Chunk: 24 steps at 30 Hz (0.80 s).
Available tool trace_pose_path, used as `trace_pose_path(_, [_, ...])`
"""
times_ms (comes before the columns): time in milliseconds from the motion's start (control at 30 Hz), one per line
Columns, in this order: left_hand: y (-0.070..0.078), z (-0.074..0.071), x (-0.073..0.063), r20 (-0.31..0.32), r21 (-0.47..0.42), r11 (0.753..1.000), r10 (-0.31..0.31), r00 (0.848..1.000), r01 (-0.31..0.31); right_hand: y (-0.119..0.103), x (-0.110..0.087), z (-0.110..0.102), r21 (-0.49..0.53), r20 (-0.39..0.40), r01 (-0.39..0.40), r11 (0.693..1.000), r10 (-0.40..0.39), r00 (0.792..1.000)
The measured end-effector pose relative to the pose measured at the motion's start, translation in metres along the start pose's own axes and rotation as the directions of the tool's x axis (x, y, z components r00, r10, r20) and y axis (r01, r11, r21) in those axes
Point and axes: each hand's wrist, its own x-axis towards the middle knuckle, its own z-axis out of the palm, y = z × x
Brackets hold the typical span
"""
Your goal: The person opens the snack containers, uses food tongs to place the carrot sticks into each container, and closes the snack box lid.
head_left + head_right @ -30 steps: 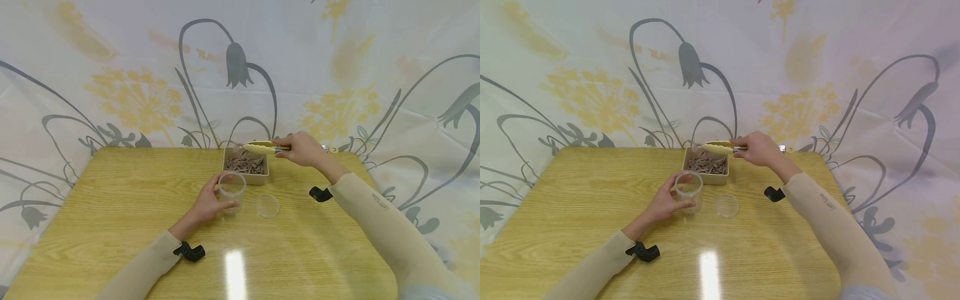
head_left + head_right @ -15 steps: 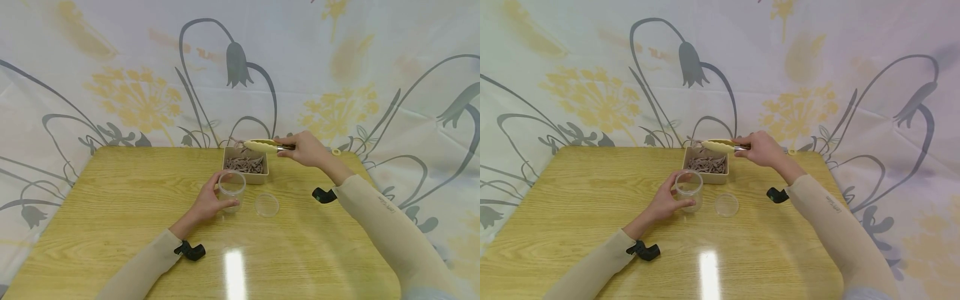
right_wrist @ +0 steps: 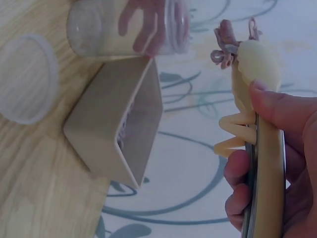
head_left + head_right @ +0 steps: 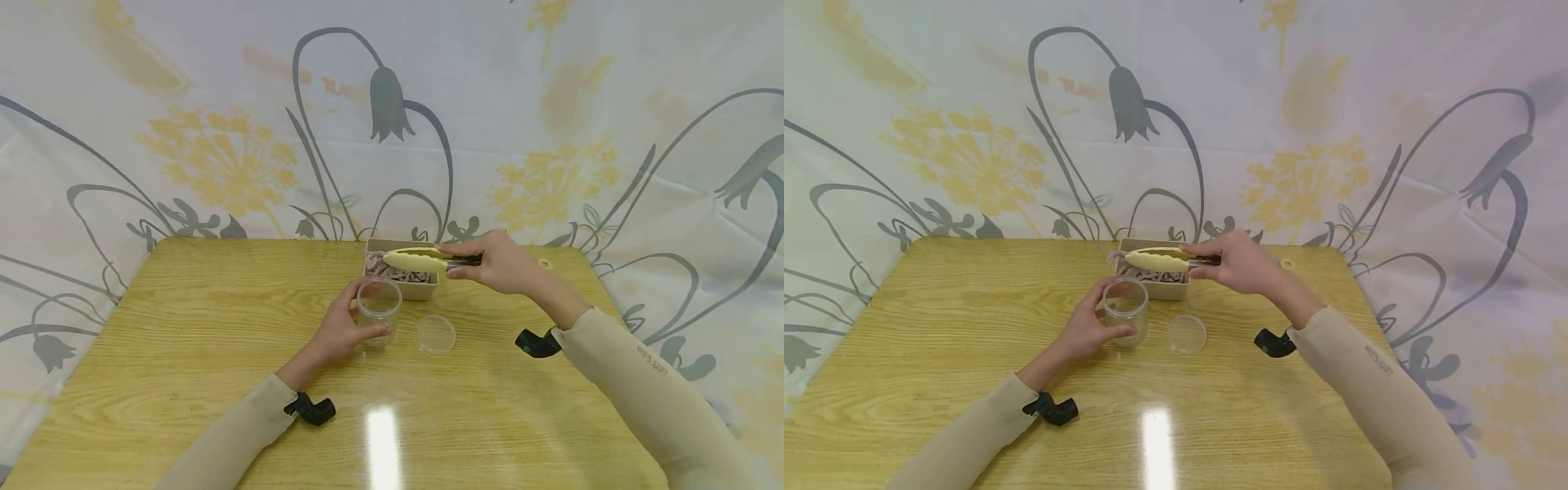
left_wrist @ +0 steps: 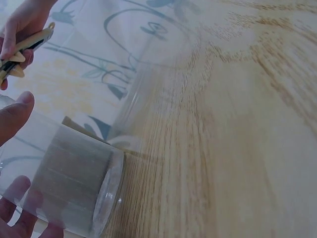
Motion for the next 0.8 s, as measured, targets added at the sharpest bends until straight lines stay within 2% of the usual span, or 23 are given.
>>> trace_pose_path(200, [0.002,0.001,0.000,0.002,-0.011,0.999,-0.050,0.999,0.051,-0.005,-0.003,0.012,-0.038,0.056,0.007,0.999,-0.005,0.998])
trace_pose_path(400, [0.004,0.003,0.000,0.008,-0.043,0.999,-0.034,0.999,0.034,-0.004,-0.002,0.021,-0.061,0.112,-0.007,0.998,0.014,0.994])
trace_pose_path(633, [0.038,-0.001,-0.007,0.009,-0.022,1.000,-0.014,1.000,0.014,-0.005,0.003,0.023,-0.110,0.146,-0.015,0.994,0.031,0.989])
trace_pose_path(800, [0.042,-0.001,-0.006,0.014,-0.018,1.000,-0.015,1.000,0.015,-0.006,0.006,0.020,-0.128,0.165,0.011,0.992,0.010,0.986])
